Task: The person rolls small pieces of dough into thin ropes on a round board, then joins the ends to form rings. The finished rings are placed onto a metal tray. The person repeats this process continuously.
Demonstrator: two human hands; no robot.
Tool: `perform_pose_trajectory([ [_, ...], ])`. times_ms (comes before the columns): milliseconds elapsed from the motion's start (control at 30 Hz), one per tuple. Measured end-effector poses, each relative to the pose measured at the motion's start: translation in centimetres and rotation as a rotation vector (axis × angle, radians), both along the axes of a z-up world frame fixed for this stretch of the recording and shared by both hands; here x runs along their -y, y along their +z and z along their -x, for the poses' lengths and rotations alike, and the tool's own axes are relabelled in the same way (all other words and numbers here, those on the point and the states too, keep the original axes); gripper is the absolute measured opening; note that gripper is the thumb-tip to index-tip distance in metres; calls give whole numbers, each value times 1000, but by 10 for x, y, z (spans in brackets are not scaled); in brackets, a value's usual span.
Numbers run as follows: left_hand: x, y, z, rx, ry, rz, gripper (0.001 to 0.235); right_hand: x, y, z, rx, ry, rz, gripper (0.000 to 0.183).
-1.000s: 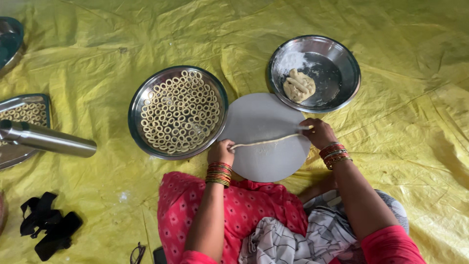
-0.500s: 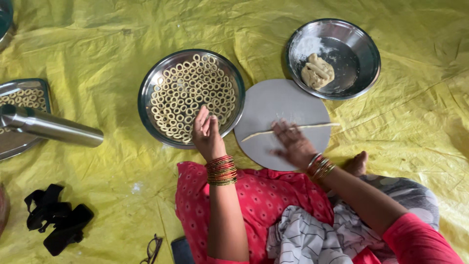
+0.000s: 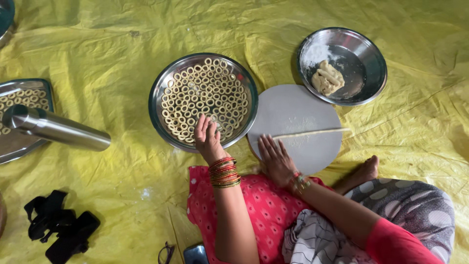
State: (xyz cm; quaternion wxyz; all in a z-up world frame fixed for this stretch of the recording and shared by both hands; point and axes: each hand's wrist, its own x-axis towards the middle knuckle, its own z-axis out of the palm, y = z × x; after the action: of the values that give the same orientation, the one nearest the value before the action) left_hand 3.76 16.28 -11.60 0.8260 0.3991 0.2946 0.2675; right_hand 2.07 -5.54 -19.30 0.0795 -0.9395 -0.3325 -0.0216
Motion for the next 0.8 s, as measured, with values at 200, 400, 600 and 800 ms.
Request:
perform_pose_trajectory([
  [200, 14, -7, -9, -14, -60, 42, 46, -14, 0, -31, 13, -143, 219, 94],
  [400, 5, -2, -3, -24, -47, 65, 45, -29, 8, -53, -41, -220, 55, 96],
  [600, 8, -2, -7, -27, -27, 64, 46, -5, 6, 7, -93, -131, 60, 98],
  [800, 13, -18, -12, -42, -108, 15, 48, -33, 19, -46, -120, -259, 99, 98],
])
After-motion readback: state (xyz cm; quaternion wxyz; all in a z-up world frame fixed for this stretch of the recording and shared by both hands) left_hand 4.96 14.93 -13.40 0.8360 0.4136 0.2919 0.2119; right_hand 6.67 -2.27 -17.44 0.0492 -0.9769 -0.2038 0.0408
